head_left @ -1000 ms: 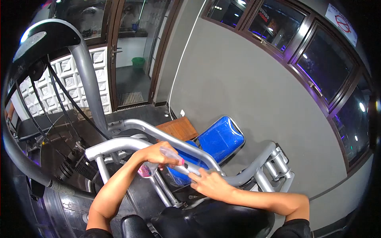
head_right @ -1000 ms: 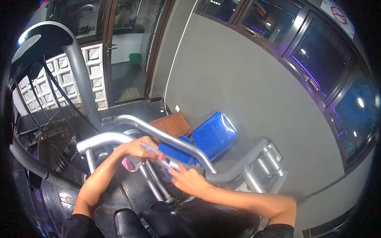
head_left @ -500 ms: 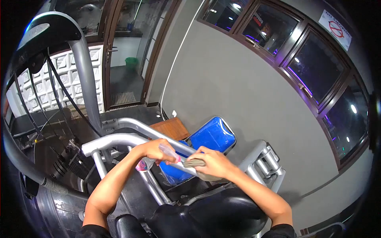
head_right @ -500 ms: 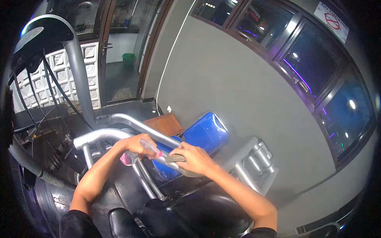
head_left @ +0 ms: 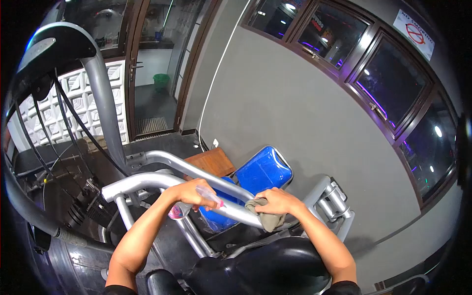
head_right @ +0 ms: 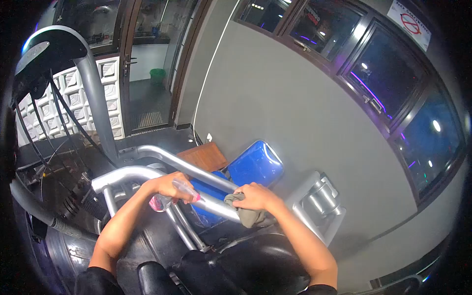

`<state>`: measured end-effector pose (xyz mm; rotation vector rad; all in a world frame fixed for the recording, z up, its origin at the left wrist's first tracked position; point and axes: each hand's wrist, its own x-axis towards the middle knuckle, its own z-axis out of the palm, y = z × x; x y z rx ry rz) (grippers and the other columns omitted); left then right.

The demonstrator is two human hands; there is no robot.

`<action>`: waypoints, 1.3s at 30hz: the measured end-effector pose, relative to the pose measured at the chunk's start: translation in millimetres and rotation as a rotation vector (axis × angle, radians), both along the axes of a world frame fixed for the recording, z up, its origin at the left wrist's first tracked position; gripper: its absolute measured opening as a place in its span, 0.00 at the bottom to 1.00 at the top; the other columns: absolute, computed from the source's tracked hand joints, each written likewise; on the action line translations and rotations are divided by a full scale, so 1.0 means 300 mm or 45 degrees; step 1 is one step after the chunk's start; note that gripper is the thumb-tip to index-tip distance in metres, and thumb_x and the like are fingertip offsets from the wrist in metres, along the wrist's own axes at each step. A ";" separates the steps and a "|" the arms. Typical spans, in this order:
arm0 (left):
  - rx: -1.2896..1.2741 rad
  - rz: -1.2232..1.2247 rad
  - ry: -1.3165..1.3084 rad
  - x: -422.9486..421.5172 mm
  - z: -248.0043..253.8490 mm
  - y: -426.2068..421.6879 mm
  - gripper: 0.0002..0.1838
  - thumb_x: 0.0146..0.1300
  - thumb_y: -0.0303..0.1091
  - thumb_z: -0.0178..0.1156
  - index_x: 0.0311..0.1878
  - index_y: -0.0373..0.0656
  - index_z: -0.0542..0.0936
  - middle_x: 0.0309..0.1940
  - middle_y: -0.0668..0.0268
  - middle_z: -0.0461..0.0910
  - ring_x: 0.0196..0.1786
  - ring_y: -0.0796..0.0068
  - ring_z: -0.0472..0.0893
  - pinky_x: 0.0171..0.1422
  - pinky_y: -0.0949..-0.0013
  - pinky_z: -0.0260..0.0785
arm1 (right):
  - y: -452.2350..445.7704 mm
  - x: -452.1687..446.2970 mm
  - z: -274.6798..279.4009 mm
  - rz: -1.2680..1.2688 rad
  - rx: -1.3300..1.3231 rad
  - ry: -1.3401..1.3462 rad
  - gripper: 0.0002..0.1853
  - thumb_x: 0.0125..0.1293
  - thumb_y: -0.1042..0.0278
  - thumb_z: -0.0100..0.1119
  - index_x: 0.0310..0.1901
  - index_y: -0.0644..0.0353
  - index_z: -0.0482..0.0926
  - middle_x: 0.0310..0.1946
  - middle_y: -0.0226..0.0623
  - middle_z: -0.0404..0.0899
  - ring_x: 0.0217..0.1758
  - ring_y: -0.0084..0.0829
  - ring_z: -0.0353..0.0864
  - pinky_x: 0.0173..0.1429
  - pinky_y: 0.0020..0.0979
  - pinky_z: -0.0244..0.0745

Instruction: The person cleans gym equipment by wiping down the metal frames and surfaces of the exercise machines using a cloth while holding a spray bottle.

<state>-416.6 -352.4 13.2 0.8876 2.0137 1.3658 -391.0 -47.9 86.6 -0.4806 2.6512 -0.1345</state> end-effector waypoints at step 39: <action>-0.024 -0.003 -0.090 0.007 0.033 -0.056 0.11 0.59 0.38 0.69 0.38 0.41 0.88 0.21 0.70 0.82 0.22 0.84 0.78 0.25 0.74 0.67 | -0.117 -0.093 -0.057 0.378 -0.625 -0.141 0.17 0.57 0.56 0.67 0.44 0.58 0.82 0.43 0.42 0.84 0.48 0.47 0.82 0.53 0.42 0.75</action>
